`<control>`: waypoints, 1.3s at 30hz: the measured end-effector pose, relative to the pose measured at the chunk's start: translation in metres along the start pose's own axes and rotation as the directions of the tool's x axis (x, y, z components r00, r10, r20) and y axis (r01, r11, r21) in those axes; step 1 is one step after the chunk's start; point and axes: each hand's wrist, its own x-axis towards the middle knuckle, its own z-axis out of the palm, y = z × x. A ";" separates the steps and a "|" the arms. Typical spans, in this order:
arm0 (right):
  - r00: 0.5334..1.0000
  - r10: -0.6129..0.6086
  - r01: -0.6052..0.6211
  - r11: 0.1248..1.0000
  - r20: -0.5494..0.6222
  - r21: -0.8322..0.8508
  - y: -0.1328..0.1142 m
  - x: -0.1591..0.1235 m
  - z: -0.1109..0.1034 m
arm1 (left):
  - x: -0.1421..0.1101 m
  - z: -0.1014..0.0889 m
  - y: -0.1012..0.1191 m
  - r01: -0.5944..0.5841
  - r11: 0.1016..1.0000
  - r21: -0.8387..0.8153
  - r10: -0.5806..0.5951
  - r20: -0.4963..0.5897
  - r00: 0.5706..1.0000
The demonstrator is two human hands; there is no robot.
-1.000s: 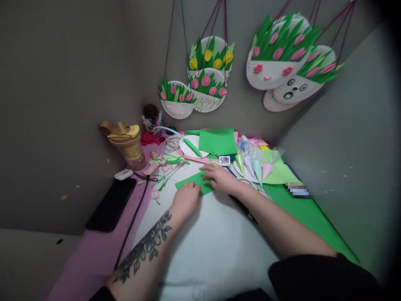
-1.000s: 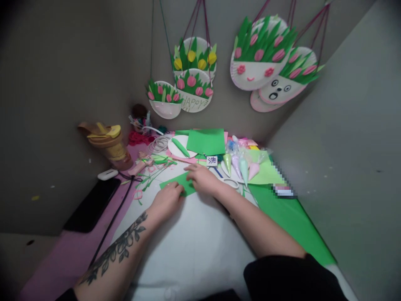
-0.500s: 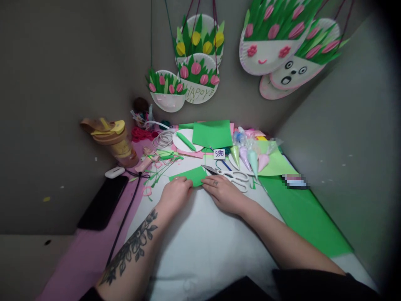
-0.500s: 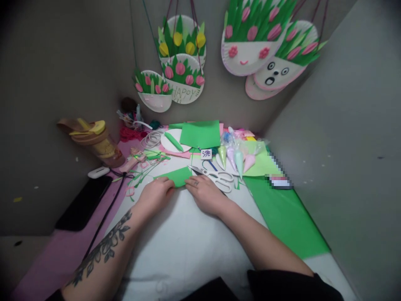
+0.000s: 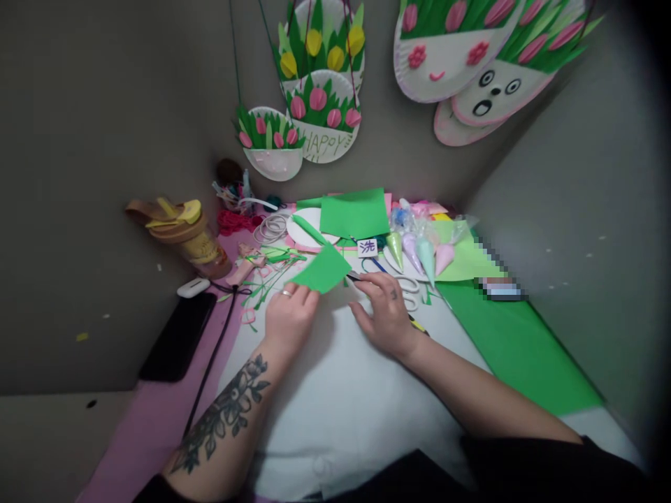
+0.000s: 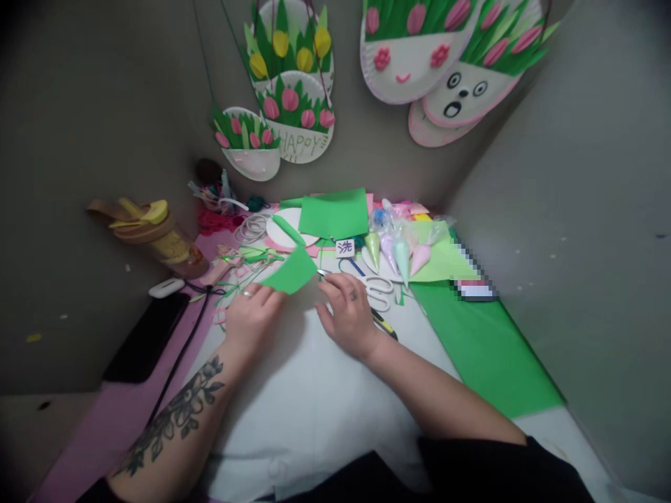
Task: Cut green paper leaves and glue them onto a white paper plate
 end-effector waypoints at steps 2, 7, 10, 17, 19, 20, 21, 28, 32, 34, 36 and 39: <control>0.997 -0.042 0.045 0.998 0.058 -0.050 -0.003 -0.001 0.001 | -0.004 0.004 0.009 -0.067 0.998 0.012 0.065 0.124 0.990; 0.910 -0.170 0.210 0.975 0.378 -0.068 -0.011 -0.004 0.010 | -0.018 0.019 0.008 -0.227 0.973 -0.034 0.227 0.280 0.933; 0.878 -0.164 0.222 0.972 0.449 -0.080 -0.016 -0.004 0.019 | -0.022 0.028 -0.003 -0.252 0.967 -0.043 0.253 0.296 0.921; 0.831 -0.148 0.241 0.965 0.536 -0.107 -0.016 -0.003 0.038 | -0.023 0.037 -0.021 -0.157 0.982 -0.106 0.182 0.293 0.939; 0.835 -0.138 0.237 0.964 0.533 -0.122 -0.014 -0.002 0.040 | -0.022 0.037 -0.025 -0.131 0.980 -0.153 0.170 0.284 0.944; 0.839 -0.130 0.232 0.964 0.528 -0.131 -0.012 -0.001 0.040 | -0.021 0.037 -0.027 -0.118 0.978 -0.173 0.164 0.282 0.945; 0.844 -0.123 0.225 0.965 0.522 -0.136 -0.011 -0.001 0.040 | -0.021 0.036 -0.029 -0.105 0.976 -0.192 0.157 0.280 0.947; 0.859 -0.088 0.139 0.988 0.504 -0.063 -0.015 0.003 0.046 | -0.017 0.028 -0.042 -0.009 0.962 -0.272 0.100 0.324 0.941; 0.839 -0.075 0.102 0.995 0.539 -0.020 -0.020 0.007 0.051 | -0.017 0.025 -0.042 0.031 0.966 -0.257 0.058 0.333 0.941; 0.832 -0.049 0.074 0.997 0.553 -0.023 -0.021 0.010 0.050 | -0.017 0.025 -0.041 0.047 0.967 -0.251 0.039 0.328 0.944; 0.821 -0.013 0.045 0.998 0.570 -0.042 -0.020 0.011 0.049 | -0.017 0.025 -0.041 0.060 0.963 -0.261 0.032 0.336 0.941; 0.800 0.060 -0.005 0.996 0.596 -0.094 -0.018 0.013 0.045 | -0.015 0.026 -0.045 0.078 0.958 -0.276 0.028 0.359 0.933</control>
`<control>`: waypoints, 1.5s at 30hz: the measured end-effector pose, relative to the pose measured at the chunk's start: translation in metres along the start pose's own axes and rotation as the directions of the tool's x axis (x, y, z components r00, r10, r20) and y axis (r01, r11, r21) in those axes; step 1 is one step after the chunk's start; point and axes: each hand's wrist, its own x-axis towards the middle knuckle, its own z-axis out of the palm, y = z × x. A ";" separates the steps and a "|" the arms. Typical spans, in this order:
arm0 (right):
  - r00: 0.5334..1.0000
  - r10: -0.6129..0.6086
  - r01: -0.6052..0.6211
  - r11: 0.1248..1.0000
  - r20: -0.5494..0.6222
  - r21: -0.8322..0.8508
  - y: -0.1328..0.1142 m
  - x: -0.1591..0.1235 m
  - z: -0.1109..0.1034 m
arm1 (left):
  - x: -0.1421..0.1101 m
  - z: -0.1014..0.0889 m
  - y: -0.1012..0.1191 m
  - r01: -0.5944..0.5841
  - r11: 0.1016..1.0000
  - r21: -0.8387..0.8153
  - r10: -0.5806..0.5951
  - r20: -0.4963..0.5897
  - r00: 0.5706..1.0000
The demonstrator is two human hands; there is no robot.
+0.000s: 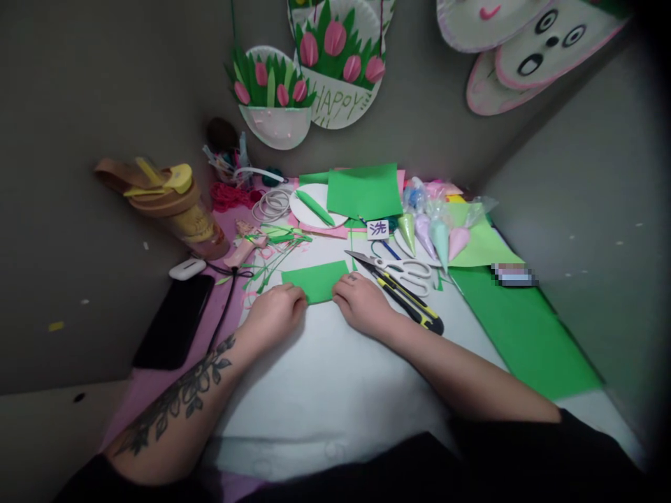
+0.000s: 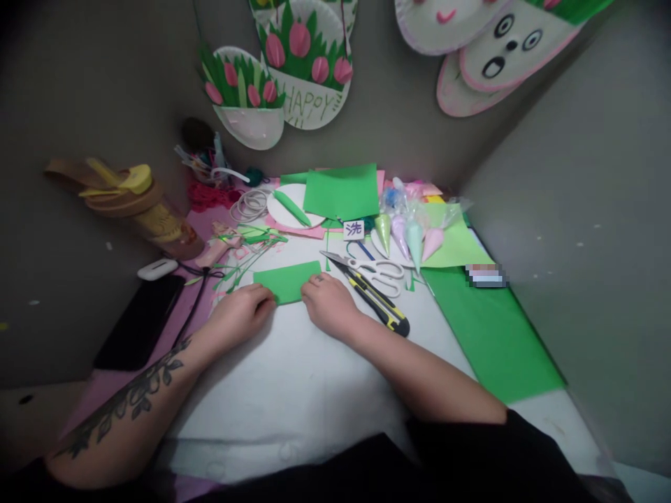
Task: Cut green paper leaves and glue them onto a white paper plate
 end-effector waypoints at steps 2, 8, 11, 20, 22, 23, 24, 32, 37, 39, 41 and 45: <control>0.999 0.047 -0.047 0.999 0.017 -0.009 0.003 -0.001 -0.001 | 0.001 -0.001 -0.003 0.005 1.000 -0.004 -0.005 0.008 1.000; 0.990 0.127 -0.124 0.990 0.059 -0.060 0.012 -0.001 -0.003 | 0.000 -0.003 -0.009 0.051 0.999 0.014 -0.051 0.028 0.998; 0.983 0.162 -0.153 0.983 0.087 -0.105 0.014 0.000 -0.007 | -0.001 -0.005 -0.012 0.072 0.997 0.036 -0.074 0.057 0.996; 0.988 0.122 -0.107 0.982 0.091 -0.155 0.018 -0.006 -0.011 | -0.004 -0.012 -0.010 0.010 0.988 0.154 -0.022 0.075 0.997; 0.996 0.061 -0.053 0.992 0.067 -0.114 0.019 -0.008 -0.009 | -0.004 -0.011 -0.007 -0.063 0.985 0.162 0.054 0.060 0.997; 0.998 0.021 -0.017 0.996 0.051 -0.083 0.019 -0.009 -0.008 | -0.003 -0.010 -0.005 -0.101 0.983 0.152 0.093 0.057 0.994; 0.999 -0.017 0.019 0.999 0.036 -0.049 0.018 -0.009 -0.007 | -0.002 -0.009 -0.005 -0.132 0.982 0.135 0.126 0.054 0.991; 1.000 -0.016 0.015 0.999 0.008 0.047 0.007 0.001 0.000 | 0.000 0.002 -0.004 -0.090 0.996 -0.015 0.090 -0.024 0.996; 0.997 0.050 -0.049 0.999 0.063 -0.017 0.005 0.007 0.001 | 0.004 0.005 0.000 -0.002 0.999 0.052 0.004 -0.036 0.999; 0.995 0.067 -0.064 0.997 0.079 -0.034 0.004 0.008 0.001 | 0.005 0.006 0.001 0.020 0.997 0.074 -0.017 -0.032 0.999; 0.993 0.080 -0.076 0.996 0.091 -0.046 0.003 0.010 0.002 | 0.006 0.006 0.003 0.029 0.995 0.091 -0.027 -0.024 0.999; 0.991 0.090 -0.085 0.994 0.095 -0.062 0.003 0.011 0.003 | 0.007 0.005 0.004 0.050 0.991 0.122 -0.048 -0.021 0.999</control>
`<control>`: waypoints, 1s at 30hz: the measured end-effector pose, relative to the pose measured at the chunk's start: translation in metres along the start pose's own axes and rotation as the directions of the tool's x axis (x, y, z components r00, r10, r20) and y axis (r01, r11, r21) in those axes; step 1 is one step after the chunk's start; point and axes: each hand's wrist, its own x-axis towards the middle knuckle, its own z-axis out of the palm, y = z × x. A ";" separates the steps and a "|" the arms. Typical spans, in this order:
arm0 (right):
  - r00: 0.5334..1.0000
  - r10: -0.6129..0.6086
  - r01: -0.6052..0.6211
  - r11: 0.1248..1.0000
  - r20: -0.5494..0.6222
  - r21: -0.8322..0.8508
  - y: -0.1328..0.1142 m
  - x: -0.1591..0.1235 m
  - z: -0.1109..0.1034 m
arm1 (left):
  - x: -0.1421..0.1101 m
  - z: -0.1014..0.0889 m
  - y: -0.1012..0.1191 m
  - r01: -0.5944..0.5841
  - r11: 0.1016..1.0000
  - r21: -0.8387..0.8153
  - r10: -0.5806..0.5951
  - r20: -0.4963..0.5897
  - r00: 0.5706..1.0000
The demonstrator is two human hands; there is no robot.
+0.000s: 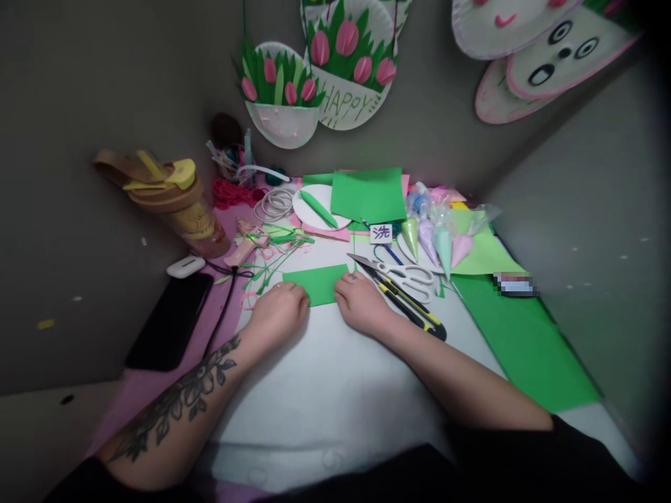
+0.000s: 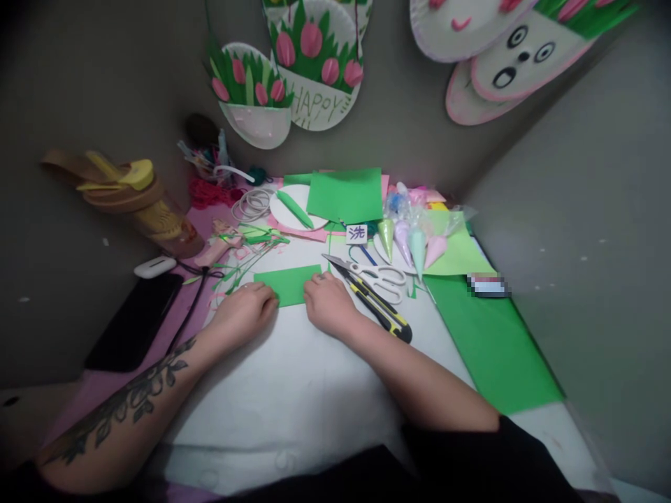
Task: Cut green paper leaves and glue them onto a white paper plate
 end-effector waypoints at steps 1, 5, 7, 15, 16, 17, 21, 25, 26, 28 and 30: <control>1.000 0.000 0.000 1.000 0.000 -0.002 0.000 0.000 0.000 | 0.000 0.000 0.000 0.005 1.000 0.007 -0.005 -0.001 1.000; 1.000 0.002 -0.002 1.000 0.007 -0.018 -0.001 0.002 -0.001 | 0.001 0.002 0.000 -0.001 1.000 0.027 0.001 -0.003 1.000; 1.000 0.002 -0.002 0.999 0.009 -0.034 -0.002 0.002 -0.002 | 0.001 0.003 0.001 -0.001 0.999 0.034 0.001 -0.005 1.000; 0.993 0.109 -0.110 0.994 -0.052 -0.006 -0.002 -0.003 0.000 | -0.003 -0.004 -0.002 0.050 0.998 -0.037 -0.052 -0.038 0.998; 0.990 0.132 -0.131 0.991 -0.059 0.022 -0.001 -0.004 0.000 | -0.003 -0.004 -0.004 0.012 0.998 -0.059 -0.015 -0.050 0.999; 0.987 0.148 -0.144 0.988 -0.065 0.050 0.000 -0.004 0.000 | -0.004 -0.003 -0.006 -0.044 0.997 -0.070 0.040 -0.056 0.998; 0.992 0.078 -0.064 0.988 -0.095 0.142 0.007 -0.006 0.003 | -0.006 0.000 -0.010 -0.230 0.973 -0.012 0.230 -0.007 0.973; 0.961 -0.229 0.251 0.958 -0.157 0.136 0.013 -0.007 0.007 | -0.007 0.003 -0.008 -0.217 0.976 0.010 0.217 0.006 0.976; 0.940 -0.296 0.317 0.942 -0.169 0.108 0.014 -0.007 0.007 | -0.007 0.003 -0.007 -0.211 0.977 -0.002 0.211 0.009 0.977; 0.908 -0.376 0.390 0.919 -0.186 0.047 0.012 -0.008 0.007 | -0.008 0.001 -0.006 -0.195 0.980 -0.028 0.195 0.008 0.981; 0.902 -0.387 0.394 0.919 -0.191 0.000 0.010 -0.010 0.004 | -0.009 -0.002 -0.004 -0.178 0.984 -0.029 0.178 0.010 0.984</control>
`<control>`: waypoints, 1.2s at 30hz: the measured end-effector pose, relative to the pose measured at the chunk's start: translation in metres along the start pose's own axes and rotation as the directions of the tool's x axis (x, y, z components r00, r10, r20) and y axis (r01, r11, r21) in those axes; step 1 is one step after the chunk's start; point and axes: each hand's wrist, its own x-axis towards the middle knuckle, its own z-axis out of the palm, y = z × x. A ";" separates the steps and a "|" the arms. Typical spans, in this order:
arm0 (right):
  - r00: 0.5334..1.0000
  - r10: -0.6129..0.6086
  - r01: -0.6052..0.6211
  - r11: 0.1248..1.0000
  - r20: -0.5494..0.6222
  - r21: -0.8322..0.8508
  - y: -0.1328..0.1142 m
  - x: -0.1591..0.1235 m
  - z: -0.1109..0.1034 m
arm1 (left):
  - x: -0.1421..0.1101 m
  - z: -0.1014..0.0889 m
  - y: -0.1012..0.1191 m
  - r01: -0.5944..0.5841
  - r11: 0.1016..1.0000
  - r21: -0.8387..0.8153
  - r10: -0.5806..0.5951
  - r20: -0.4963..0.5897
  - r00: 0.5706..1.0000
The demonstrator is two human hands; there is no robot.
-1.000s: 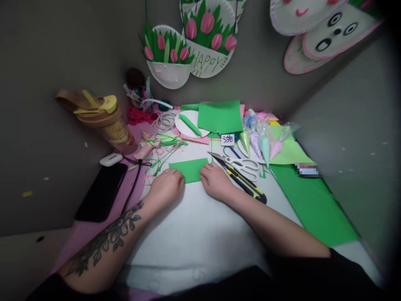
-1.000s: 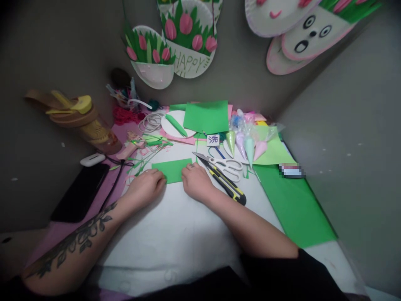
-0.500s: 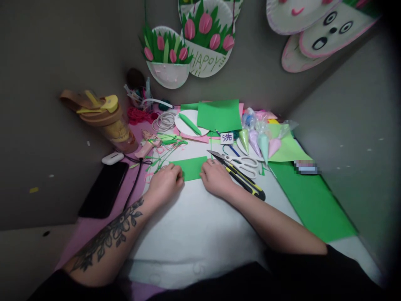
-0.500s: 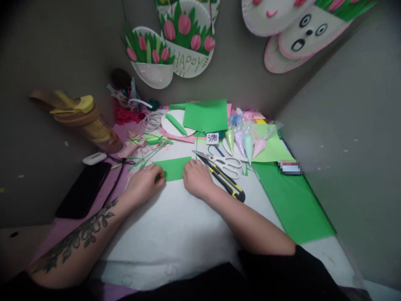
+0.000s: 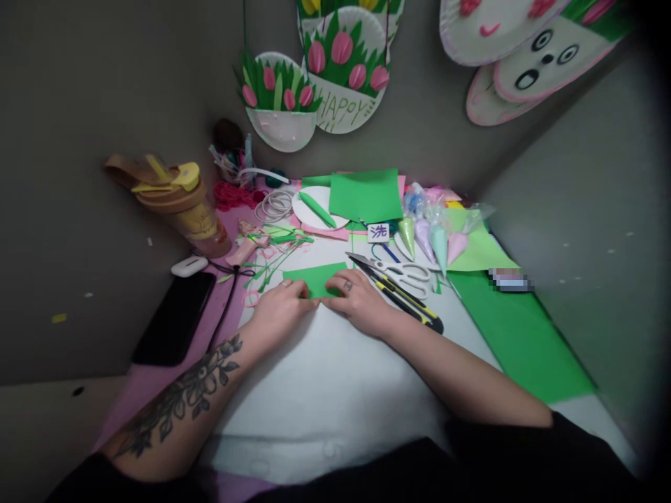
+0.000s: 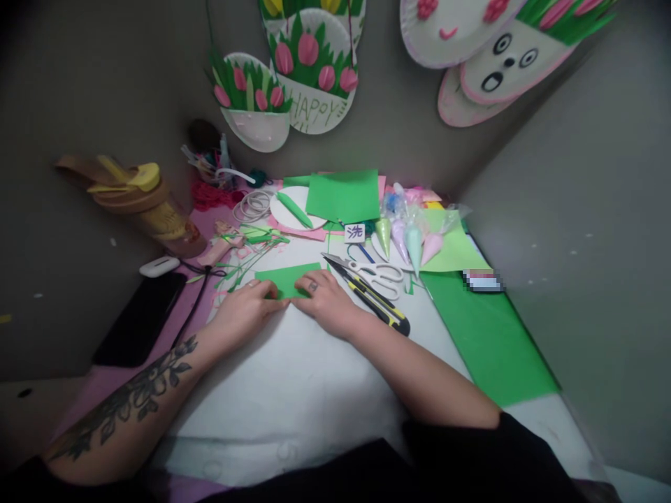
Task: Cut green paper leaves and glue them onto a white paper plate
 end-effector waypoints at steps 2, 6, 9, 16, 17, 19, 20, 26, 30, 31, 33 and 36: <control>0.999 0.045 -0.044 0.998 0.008 -0.045 -0.004 -0.003 -0.004 | -0.003 -0.007 0.003 0.011 0.999 0.031 -0.012 0.027 1.000; 0.983 0.183 -0.178 0.974 0.025 -0.138 -0.005 -0.016 -0.012 | -0.011 -0.023 0.010 0.022 0.990 0.141 -0.042 0.141 0.989; 0.969 0.246 -0.237 0.947 0.015 -0.215 -0.003 -0.027 -0.015 | -0.016 -0.027 0.014 0.082 0.976 0.201 -0.122 0.196 0.973; 0.950 0.313 -0.301 0.922 0.008 -0.243 -0.004 -0.033 -0.015 | -0.017 -0.028 0.012 0.166 0.968 0.187 -0.205 0.214 0.955; 0.946 0.323 -0.317 0.921 -0.014 -0.227 -0.003 -0.033 -0.014 | -0.016 -0.029 0.010 0.154 0.968 0.198 -0.199 0.232 0.952; 0.928 0.361 -0.372 0.911 -0.091 -0.177 -0.001 -0.033 -0.014 | -0.015 -0.033 0.003 0.174 0.965 0.198 -0.213 0.195 0.957; 0.913 0.381 -0.400 0.905 -0.144 -0.145 0.000 -0.033 -0.013 | -0.014 -0.035 -0.001 0.213 0.961 0.178 -0.238 0.133 0.962; 0.938 0.203 -0.202 0.979 -0.280 0.034 -0.003 -0.029 -0.009 | -0.012 -0.028 -0.010 0.190 0.982 -0.011 -0.191 -0.102 0.976; 0.990 0.061 -0.053 0.997 -0.127 0.062 -0.019 -0.022 -0.001 | -0.013 -0.009 0.004 0.040 0.998 0.050 -0.042 0.051 0.998; 0.994 0.072 -0.068 0.997 -0.082 0.047 -0.022 -0.021 0.001 | -0.013 -0.006 0.008 0.027 0.997 0.070 -0.032 0.078 0.996; 0.993 0.115 -0.115 0.993 0.005 0.000 -0.027 -0.019 0.002 | -0.013 -0.003 0.014 0.005 0.994 0.105 -0.018 0.122 0.992; 0.980 0.167 -0.160 0.985 0.108 -0.070 -0.031 -0.016 -0.001 | -0.013 -0.004 0.019 -0.009 0.988 0.155 -0.018 0.176 0.984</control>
